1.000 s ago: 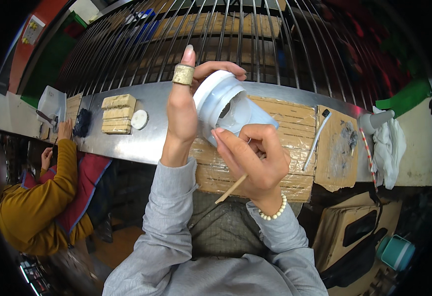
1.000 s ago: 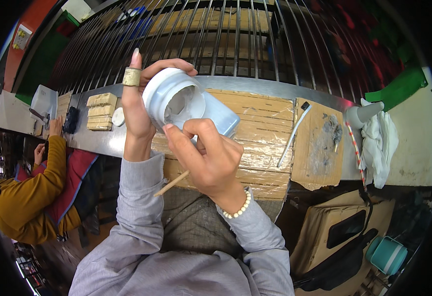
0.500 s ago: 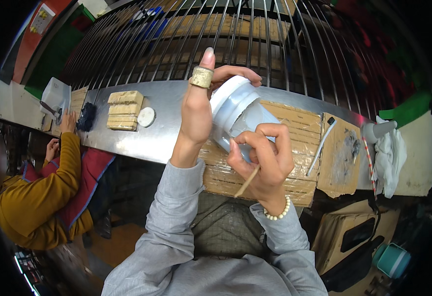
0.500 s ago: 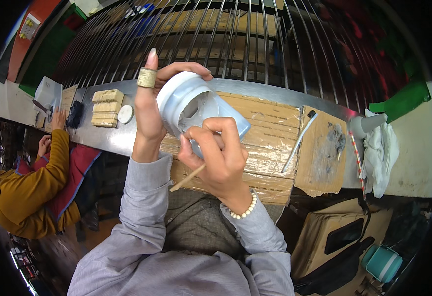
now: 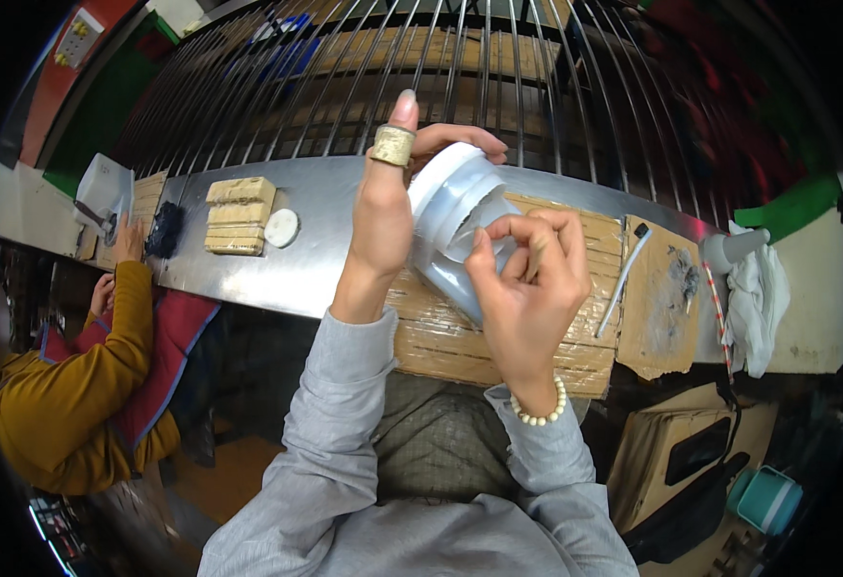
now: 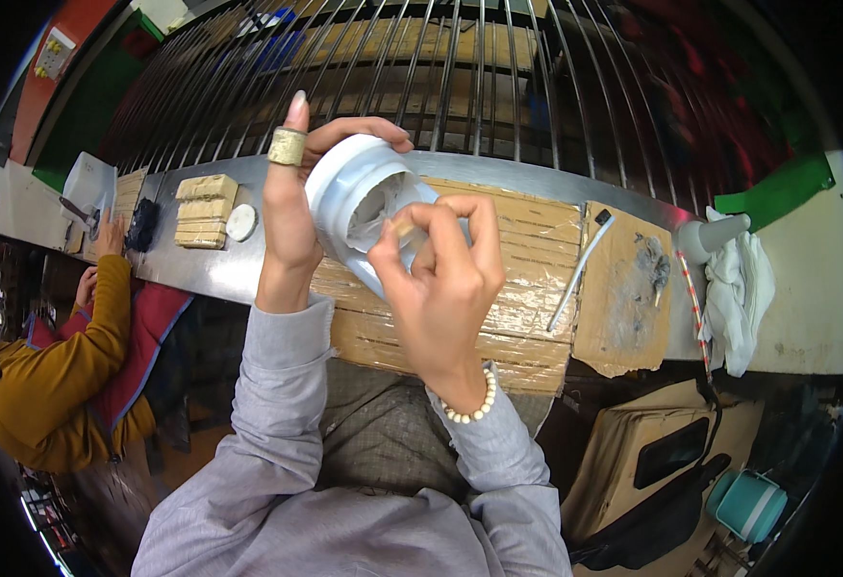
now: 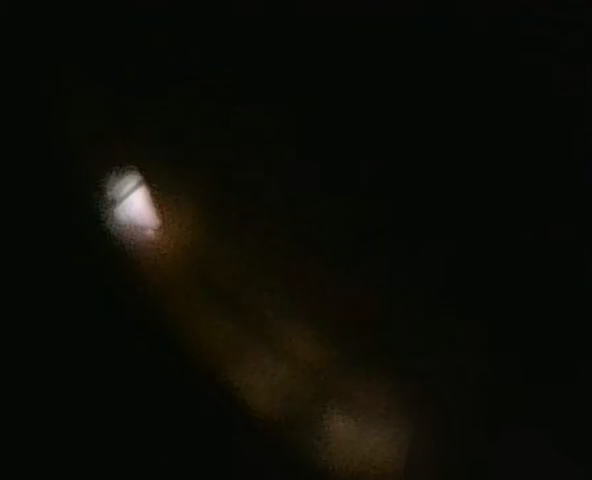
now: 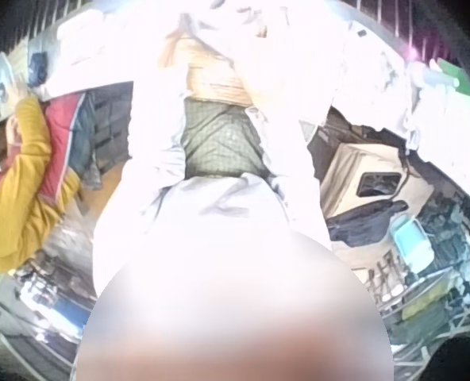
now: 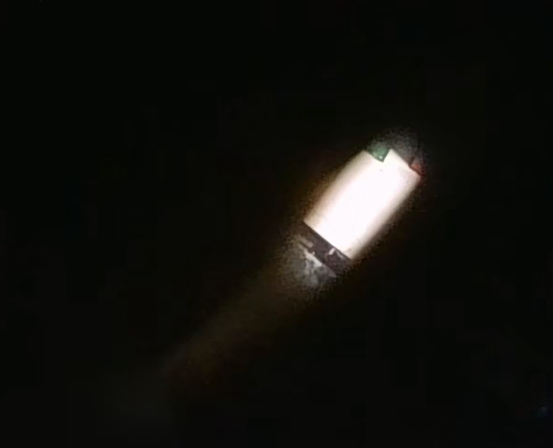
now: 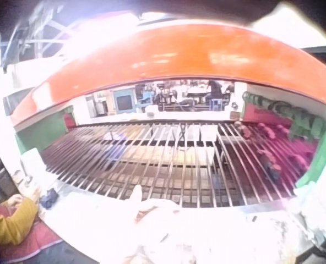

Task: The person applies a white paste to the sole of a blue shoe using a small brush, then uses a wooden stick to scrape and mix a white substance inside a plastic container. The shoe is placed on a metal rack, and the container is set on a cardboard sheet.

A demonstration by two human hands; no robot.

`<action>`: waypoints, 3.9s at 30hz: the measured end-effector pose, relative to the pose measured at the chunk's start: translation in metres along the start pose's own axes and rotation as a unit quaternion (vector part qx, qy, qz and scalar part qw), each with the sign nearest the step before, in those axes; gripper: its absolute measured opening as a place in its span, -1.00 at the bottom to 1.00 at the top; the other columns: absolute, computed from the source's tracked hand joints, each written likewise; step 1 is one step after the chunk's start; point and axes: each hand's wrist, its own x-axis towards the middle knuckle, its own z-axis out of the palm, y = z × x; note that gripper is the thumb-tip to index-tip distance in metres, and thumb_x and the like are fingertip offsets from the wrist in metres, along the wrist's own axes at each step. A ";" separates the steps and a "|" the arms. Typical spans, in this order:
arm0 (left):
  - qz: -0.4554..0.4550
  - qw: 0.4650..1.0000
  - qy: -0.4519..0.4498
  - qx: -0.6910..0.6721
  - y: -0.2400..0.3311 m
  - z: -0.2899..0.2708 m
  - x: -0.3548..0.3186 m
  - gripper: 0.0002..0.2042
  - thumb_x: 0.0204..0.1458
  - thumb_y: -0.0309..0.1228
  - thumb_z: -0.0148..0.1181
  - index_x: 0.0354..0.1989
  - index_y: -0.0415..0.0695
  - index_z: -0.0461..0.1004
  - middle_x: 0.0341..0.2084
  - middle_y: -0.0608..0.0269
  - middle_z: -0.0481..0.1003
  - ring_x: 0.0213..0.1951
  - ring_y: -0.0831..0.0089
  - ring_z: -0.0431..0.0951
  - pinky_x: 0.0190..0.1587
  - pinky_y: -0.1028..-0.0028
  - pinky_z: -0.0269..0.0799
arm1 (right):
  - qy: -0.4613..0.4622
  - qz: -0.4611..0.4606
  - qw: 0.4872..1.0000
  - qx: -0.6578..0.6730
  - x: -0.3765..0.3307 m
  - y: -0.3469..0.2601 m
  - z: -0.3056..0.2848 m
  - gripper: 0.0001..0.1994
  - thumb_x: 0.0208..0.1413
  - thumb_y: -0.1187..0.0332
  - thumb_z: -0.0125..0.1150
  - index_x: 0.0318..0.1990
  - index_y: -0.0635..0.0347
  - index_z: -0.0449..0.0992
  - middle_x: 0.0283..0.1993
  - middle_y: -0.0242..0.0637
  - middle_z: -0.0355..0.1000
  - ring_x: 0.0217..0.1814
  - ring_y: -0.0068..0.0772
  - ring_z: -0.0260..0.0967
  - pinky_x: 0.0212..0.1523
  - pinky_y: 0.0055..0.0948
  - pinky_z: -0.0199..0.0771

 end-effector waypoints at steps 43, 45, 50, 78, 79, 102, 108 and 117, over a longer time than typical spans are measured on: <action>0.006 0.999 0.001 0.049 -0.004 -0.010 0.000 -0.22 0.37 0.13 -0.49 -0.14 -0.30 0.63 -0.22 -0.01 0.65 -0.12 0.29 0.63 0.03 0.40 0.51 | -0.024 0.129 0.902 -0.411 0.071 0.145 -0.256 -0.79 -0.05 0.30 0.43 -0.30 0.22 0.71 -0.29 -0.04 0.55 -0.27 -0.05 0.53 -0.20 -0.18 0.47; 0.009 0.999 -0.011 0.040 -0.003 -0.010 0.001 -0.22 0.37 0.13 -0.50 -0.14 -0.29 0.63 -0.23 0.00 0.65 -0.13 0.29 0.63 0.03 0.40 0.51 | -0.054 0.145 0.895 -0.418 0.072 0.160 -0.253 -0.77 -0.06 0.27 0.42 -0.30 0.22 0.71 -0.30 -0.02 0.55 -0.23 0.00 0.55 -0.16 -0.16 0.49; -0.002 0.999 -0.004 0.036 -0.002 -0.009 0.002 -0.22 0.37 0.13 -0.49 -0.14 -0.30 0.63 -0.24 0.02 0.65 -0.16 0.33 0.63 0.00 0.42 0.52 | -0.052 0.178 0.880 -0.438 0.070 0.171 -0.241 -0.82 -0.07 0.29 0.44 -0.32 0.16 0.72 -0.39 -0.11 0.64 -0.30 -0.09 0.63 -0.22 -0.21 0.56; -0.018 1.000 -0.001 0.023 0.001 -0.003 0.000 -0.22 0.35 0.16 -0.43 -0.12 -0.33 0.62 -0.20 -0.03 0.64 -0.13 0.29 0.63 0.01 0.38 0.51 | -0.138 -0.068 0.988 0.004 0.016 -0.006 -0.033 -0.69 -0.23 0.56 0.52 -0.22 0.16 0.74 -0.50 -0.41 0.25 -0.49 -0.56 0.27 -0.50 -0.51 0.24; -0.017 1.000 -0.002 0.020 0.001 -0.003 0.000 -0.22 0.35 0.16 -0.42 -0.12 -0.33 0.61 -0.19 -0.03 0.64 -0.13 0.29 0.63 0.02 0.38 0.51 | -0.145 -0.071 0.987 0.003 0.017 -0.004 -0.029 -0.70 -0.23 0.55 0.53 -0.23 0.16 0.74 -0.51 -0.41 0.24 -0.49 -0.56 0.27 -0.51 -0.50 0.24; -0.010 1.000 -0.011 0.023 0.001 -0.003 0.001 -0.22 0.35 0.18 -0.40 -0.12 -0.33 0.62 -0.21 -0.01 0.64 -0.18 0.33 0.63 -0.03 0.42 0.53 | -0.080 -0.027 0.996 0.013 0.021 0.005 -0.013 -0.84 -0.09 0.54 0.45 -0.30 0.30 0.65 -0.46 -0.35 0.36 -0.50 -0.56 0.31 -0.54 -0.51 0.22; -0.011 0.999 -0.002 0.034 0.002 -0.001 0.000 -0.22 0.34 0.19 -0.39 -0.12 -0.33 0.62 -0.22 -0.02 0.64 -0.18 0.33 0.64 -0.04 0.42 0.54 | -0.037 -0.024 0.998 -0.035 0.020 0.004 -0.014 -0.84 -0.13 0.52 0.44 -0.33 0.26 0.62 -0.42 -0.27 0.38 -0.48 -0.34 0.41 -0.49 -0.34 0.35; -0.008 0.999 0.003 0.042 0.002 0.000 0.000 -0.21 0.33 0.20 -0.38 -0.13 -0.33 0.63 -0.24 -0.03 0.65 -0.20 0.32 0.65 -0.06 0.42 0.56 | 0.063 -0.029 0.995 -0.067 0.039 0.009 -0.039 -0.88 -0.03 0.53 0.44 -0.30 0.27 0.65 -0.47 -0.46 0.28 -0.55 -0.68 0.06 -0.59 -0.55 -0.02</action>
